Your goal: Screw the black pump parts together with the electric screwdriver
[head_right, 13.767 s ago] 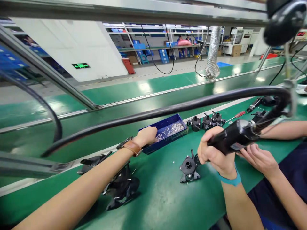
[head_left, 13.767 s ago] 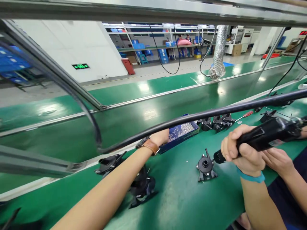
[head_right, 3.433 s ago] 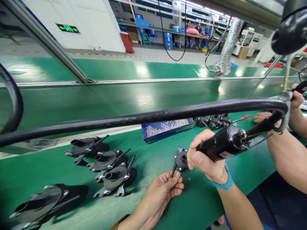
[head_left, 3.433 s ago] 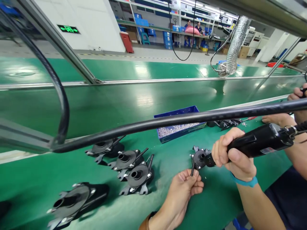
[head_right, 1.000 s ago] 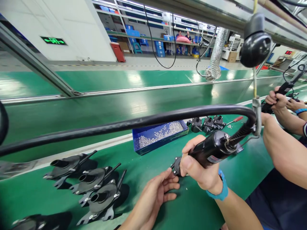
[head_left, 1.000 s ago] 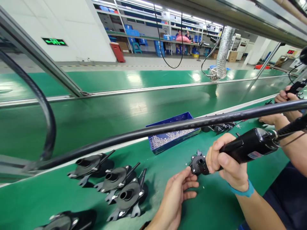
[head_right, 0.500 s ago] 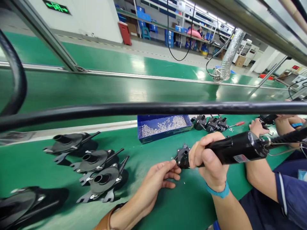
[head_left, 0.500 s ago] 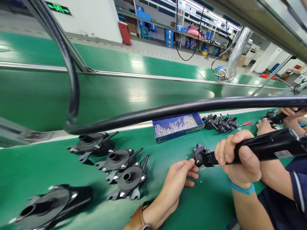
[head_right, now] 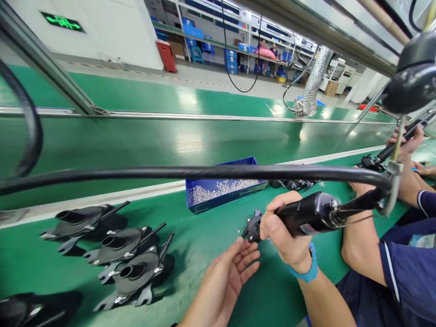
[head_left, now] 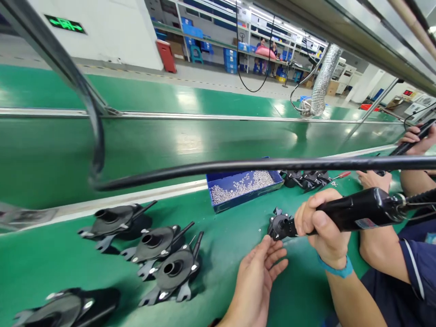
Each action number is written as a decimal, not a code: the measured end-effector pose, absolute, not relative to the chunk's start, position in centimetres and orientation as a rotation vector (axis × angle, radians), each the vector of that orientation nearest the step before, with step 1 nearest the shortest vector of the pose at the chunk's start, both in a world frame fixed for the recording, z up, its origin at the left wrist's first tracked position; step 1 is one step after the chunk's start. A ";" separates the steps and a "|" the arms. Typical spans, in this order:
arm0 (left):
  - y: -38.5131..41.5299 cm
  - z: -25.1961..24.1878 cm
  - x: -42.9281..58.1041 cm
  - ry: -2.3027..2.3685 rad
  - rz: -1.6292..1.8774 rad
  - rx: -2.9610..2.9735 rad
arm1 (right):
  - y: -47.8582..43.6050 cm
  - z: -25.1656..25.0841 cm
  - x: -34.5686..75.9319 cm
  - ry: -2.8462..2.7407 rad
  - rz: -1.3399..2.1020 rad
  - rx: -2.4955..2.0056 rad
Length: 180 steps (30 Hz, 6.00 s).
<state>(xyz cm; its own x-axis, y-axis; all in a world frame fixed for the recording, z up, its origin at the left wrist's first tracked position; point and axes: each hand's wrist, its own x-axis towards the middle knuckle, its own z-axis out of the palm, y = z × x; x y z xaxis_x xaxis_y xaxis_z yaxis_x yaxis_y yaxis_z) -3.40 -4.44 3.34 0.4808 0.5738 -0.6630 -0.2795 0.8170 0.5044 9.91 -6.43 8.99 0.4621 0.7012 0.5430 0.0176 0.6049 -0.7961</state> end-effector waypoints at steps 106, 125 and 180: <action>-4.5 1.3 -0.8 1.011 0.619 0.717 | -4.1 10.4 9.7 -1.210 0.832 -0.773; -0.1 -1.0 -1.8 0.755 0.751 1.692 | -3.7 9.8 9.5 -1.204 0.815 -0.696; 0.8 -0.6 -3.7 0.754 0.484 1.943 | -4.4 10.0 12.7 -1.056 0.600 -0.841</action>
